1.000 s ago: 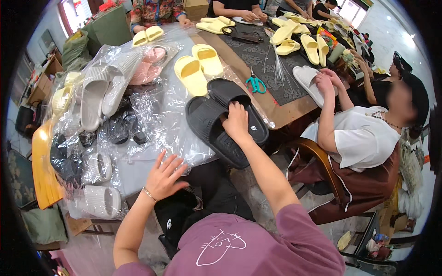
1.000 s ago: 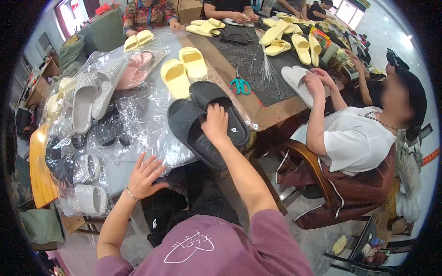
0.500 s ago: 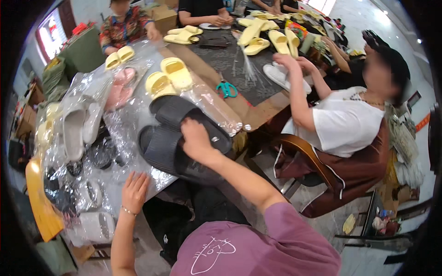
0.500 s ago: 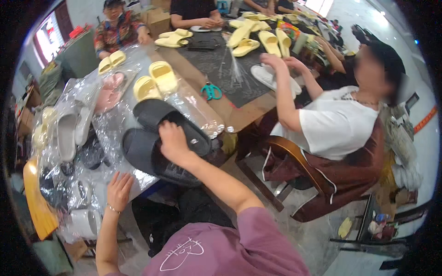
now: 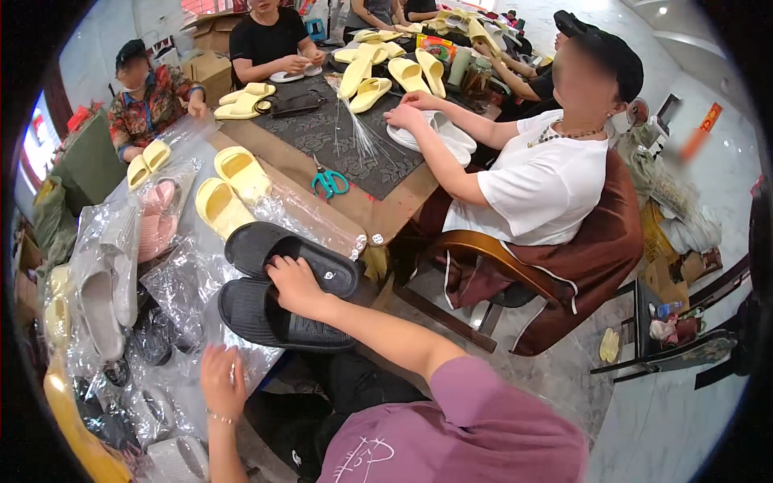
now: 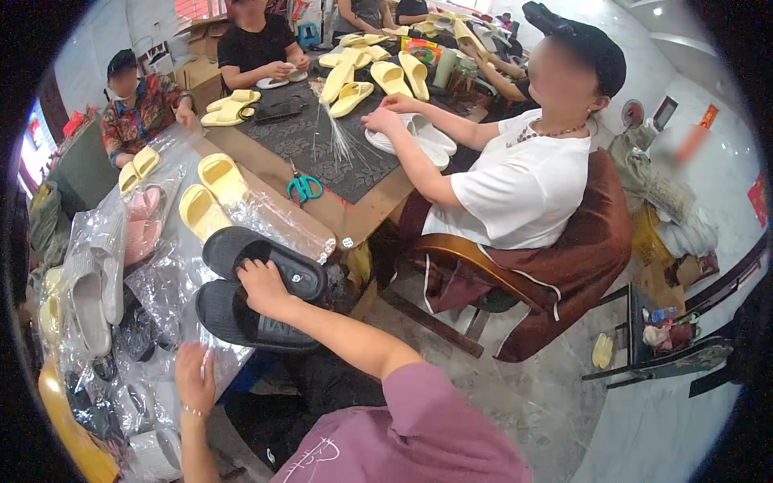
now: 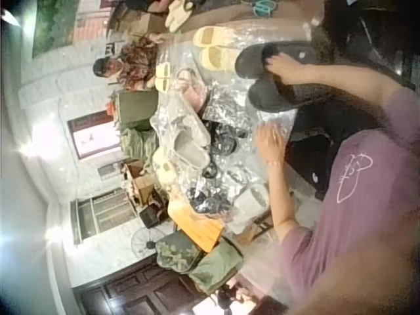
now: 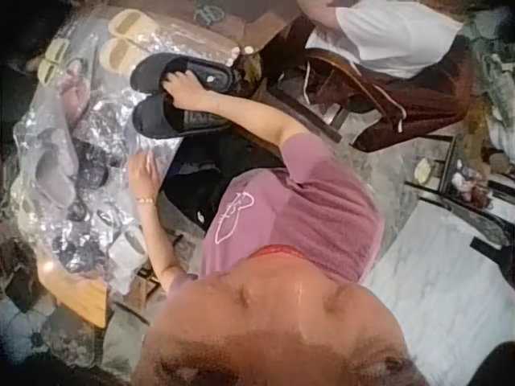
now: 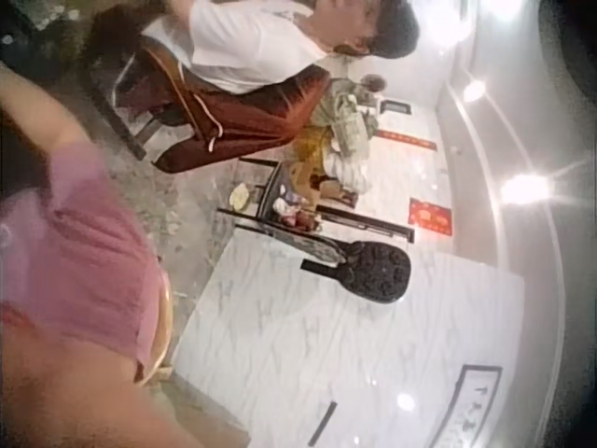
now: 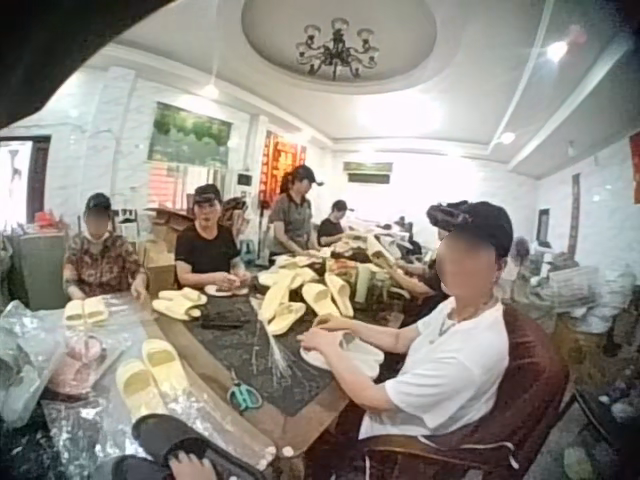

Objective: The person sits at a work table, packs pairs of slippers into plastic bags by hand, and unloads more slippers from a large sack onto the table.

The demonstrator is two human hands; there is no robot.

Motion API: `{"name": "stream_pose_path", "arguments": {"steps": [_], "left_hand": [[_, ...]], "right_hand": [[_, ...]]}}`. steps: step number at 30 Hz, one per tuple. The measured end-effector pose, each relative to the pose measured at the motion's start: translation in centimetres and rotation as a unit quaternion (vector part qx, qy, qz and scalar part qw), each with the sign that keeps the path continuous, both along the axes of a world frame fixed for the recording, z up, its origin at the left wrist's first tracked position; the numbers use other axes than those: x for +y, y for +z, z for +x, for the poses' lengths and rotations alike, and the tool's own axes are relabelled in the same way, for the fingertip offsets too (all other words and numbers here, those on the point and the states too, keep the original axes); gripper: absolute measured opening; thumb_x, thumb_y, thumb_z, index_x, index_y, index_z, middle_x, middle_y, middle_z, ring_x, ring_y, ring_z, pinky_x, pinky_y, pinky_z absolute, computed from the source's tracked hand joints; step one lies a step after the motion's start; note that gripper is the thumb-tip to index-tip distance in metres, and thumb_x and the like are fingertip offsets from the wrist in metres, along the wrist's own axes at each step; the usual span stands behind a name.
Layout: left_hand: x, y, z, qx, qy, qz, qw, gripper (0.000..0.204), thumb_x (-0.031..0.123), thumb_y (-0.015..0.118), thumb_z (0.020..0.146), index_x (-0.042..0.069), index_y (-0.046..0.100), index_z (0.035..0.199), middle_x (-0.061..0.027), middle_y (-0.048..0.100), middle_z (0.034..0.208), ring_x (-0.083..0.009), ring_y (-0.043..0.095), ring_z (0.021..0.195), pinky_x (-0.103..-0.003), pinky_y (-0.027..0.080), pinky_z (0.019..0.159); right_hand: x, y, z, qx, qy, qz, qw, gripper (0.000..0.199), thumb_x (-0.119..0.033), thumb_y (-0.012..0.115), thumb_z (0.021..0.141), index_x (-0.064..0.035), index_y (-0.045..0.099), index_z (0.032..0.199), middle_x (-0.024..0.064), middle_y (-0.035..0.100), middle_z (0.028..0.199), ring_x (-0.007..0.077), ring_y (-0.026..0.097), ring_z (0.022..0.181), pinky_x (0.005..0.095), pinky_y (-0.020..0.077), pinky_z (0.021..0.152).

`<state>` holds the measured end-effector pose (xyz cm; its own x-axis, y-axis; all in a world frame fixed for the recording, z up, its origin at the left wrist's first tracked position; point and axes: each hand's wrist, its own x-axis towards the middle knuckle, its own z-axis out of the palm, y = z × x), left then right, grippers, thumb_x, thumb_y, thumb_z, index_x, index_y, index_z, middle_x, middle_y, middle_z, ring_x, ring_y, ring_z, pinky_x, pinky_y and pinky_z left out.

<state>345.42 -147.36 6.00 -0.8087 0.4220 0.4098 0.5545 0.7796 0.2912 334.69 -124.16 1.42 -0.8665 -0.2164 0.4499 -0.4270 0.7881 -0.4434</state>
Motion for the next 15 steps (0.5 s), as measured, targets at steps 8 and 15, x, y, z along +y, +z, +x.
{"name": "stream_pose_path", "arguments": {"steps": [8,15], "left_hand": [[1.9,-4.2,-5.0,0.056,0.154,-0.133,0.978,0.051,0.005,0.041,0.085,-0.004,0.030,0.134,-0.0184,0.035,0.137,-0.0339,0.028,0.131,-0.046,0.018,0.109],[1.4,-4.7,-4.5,-0.037,0.231,-0.193,0.953,0.057,0.020,0.040,0.087,-0.004,0.026,0.137,-0.0172,0.019,0.146,-0.0344,0.010,0.137,-0.048,0.004,0.110]], "right_hand": [[0.2,0.0,0.0,-0.042,0.004,0.023,0.999,0.039,-0.007,0.063,0.066,-0.0013,0.055,0.104,0.0142,0.052,0.106,0.0307,0.049,0.101,0.0424,0.0380,0.082],[1.8,1.1,0.8,-0.017,0.047,0.027,0.998,0.038,-0.014,0.066,0.068,-0.0011,0.055,0.102,0.0117,0.051,0.105,0.0296,0.046,0.099,0.0408,0.0384,0.081]]}}
